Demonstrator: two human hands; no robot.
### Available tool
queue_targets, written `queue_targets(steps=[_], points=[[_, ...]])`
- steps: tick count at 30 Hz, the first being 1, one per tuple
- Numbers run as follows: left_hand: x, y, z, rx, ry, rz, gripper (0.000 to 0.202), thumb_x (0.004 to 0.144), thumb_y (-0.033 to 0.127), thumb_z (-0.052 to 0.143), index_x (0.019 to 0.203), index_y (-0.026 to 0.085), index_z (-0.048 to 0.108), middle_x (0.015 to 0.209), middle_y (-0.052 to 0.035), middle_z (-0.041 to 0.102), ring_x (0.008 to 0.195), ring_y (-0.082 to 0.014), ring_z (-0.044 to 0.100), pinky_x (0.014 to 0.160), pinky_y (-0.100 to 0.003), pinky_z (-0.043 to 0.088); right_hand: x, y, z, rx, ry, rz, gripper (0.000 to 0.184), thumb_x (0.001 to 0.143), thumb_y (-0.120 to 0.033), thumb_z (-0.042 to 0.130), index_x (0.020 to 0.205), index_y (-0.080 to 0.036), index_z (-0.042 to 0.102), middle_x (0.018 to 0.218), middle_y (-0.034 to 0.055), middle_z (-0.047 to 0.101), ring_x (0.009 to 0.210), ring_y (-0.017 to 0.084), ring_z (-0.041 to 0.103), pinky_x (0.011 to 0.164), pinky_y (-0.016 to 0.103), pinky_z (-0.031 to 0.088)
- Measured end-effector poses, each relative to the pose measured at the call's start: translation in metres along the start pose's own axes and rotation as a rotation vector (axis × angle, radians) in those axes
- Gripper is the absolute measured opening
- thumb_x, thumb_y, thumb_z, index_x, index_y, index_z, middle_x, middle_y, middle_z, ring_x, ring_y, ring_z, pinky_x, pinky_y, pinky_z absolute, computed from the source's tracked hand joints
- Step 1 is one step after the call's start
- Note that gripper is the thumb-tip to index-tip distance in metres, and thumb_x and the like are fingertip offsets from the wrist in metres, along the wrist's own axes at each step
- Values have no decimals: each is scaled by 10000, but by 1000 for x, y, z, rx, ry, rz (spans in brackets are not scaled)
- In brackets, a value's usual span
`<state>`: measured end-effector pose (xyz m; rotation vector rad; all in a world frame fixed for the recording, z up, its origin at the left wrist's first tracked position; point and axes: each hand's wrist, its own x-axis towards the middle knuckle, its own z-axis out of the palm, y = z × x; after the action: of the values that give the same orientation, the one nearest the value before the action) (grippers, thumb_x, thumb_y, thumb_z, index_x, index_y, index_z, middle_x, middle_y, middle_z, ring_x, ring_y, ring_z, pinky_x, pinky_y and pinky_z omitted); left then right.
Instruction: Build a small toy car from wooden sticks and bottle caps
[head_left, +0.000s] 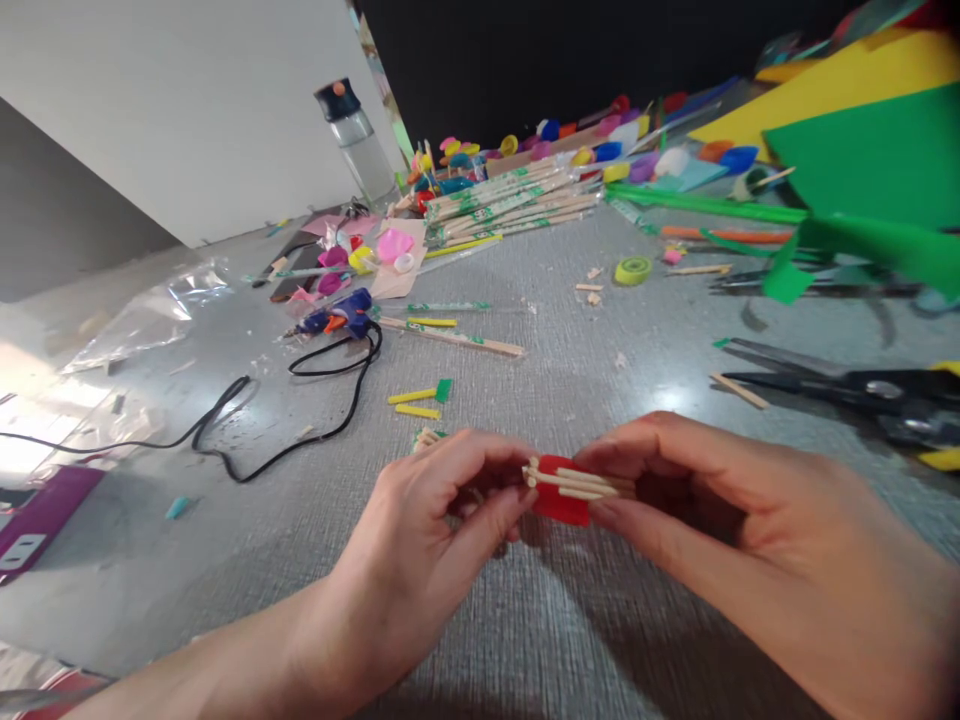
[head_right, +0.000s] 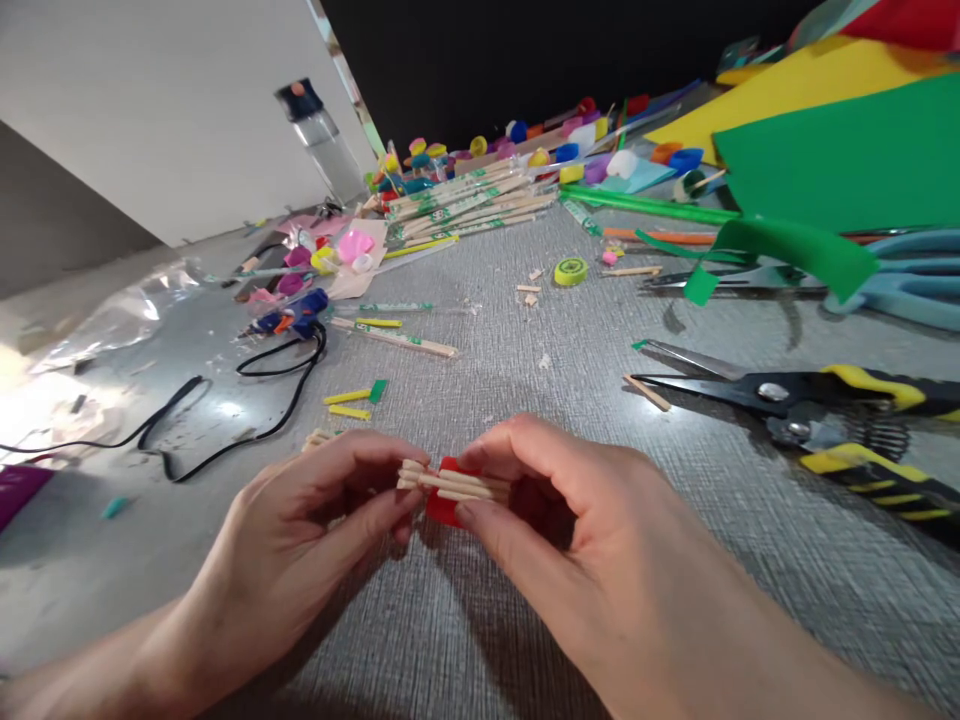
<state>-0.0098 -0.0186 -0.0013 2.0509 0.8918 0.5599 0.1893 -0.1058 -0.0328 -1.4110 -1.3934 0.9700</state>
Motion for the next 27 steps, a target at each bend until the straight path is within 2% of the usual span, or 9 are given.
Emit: queue_targets(steps=[5,9,13,18,27], points=[[1,-2,-1,17,12,16,153,934,79,659,1001,209,704,753,74,699,654,-47,639,619,-141,492,1,5,-8,-273,77,-120,193,939,-452,745,1076,-364,640,789,-99,707,586,114,658,454,171,500],[1,-4,0,9,8,23,138,941,82,652,996,199,699,743,69,697,661,-55,647,628,-152,496,0,7,-9,-323,102,-211,87,977,-304,686,1015,-355,627,743,-111,689,532,110,630,456,199,483],[2,-6,-1,3,-15,38,150,942,75,645,1006,201,697,739,71,699,647,-53,642,623,-157,494,-1,0,-12,-429,90,-307,157,968,-183,653,1027,-328,639,775,-84,709,577,129,667,504,224,513],[2,-7,-2,-7,-17,34,149,949,82,641,1008,207,697,741,77,696,648,-47,641,630,-152,495,1,-5,-13,-538,162,-424,174,959,-129,612,983,-295,657,836,-39,742,661,176,719,542,276,555],[2,-6,-1,-22,-17,16,145,952,86,634,998,213,686,717,88,674,640,-39,632,613,-140,487,1,-4,-11,-577,175,-494,210,951,-72,604,991,-277,587,871,-42,720,684,147,706,556,258,543]])
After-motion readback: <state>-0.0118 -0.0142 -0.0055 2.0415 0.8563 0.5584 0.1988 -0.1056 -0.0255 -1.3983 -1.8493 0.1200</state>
